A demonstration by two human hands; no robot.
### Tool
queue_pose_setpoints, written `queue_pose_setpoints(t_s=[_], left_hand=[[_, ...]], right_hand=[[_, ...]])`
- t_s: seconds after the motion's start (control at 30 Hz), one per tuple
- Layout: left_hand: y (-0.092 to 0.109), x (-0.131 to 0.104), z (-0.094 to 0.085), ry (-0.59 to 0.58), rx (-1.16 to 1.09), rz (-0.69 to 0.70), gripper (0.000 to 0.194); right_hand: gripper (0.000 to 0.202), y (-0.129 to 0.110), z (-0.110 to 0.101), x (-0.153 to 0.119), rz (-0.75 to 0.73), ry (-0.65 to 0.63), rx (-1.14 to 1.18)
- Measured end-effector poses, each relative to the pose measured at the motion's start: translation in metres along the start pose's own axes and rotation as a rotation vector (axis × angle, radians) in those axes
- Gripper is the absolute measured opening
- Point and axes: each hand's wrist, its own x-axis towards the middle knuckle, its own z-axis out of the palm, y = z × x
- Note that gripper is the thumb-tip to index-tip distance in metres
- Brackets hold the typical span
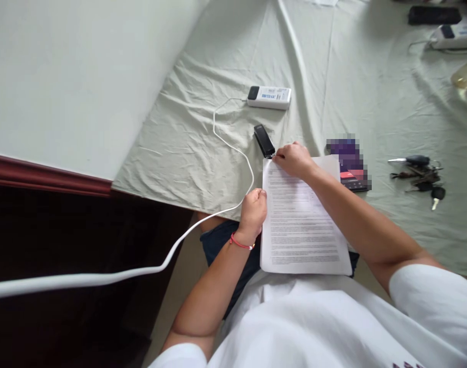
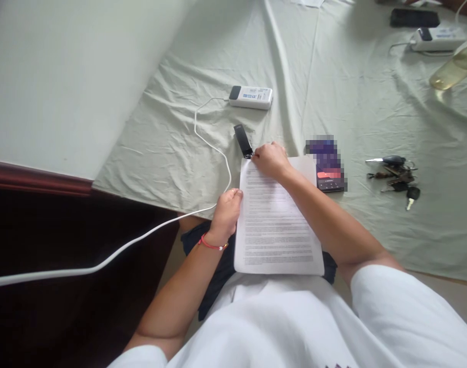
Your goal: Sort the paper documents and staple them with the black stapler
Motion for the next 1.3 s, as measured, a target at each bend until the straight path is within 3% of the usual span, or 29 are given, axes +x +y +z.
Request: queue_pose_setpoints(t_s=[0.37, 0.67, 0.93, 1.3], left_hand=[[0.0, 0.004, 0.0, 0.043, 0.015, 0.03, 0.032], [0.003, 0.007, 0.0, 0.041, 0.004, -0.026, 0.032], [0.003, 0.007, 0.0, 0.071, -0.031, -0.028, 0.031], [-0.001, 0.011, 0.001, 0.063, -0.187, -0.132, 0.022]], right_hand=[[0.028, 0.013, 0.0, -0.002, 0.017, 0.225, 0.134], [0.042, 0.006, -0.001, 0.0, 0.02, 0.194, 0.235], [0.038, 0.0, 0.002, -0.004, 0.022, 0.148, 0.316], [0.038, -0.013, -0.017, 0.011, -0.072, 0.363, 0.286]])
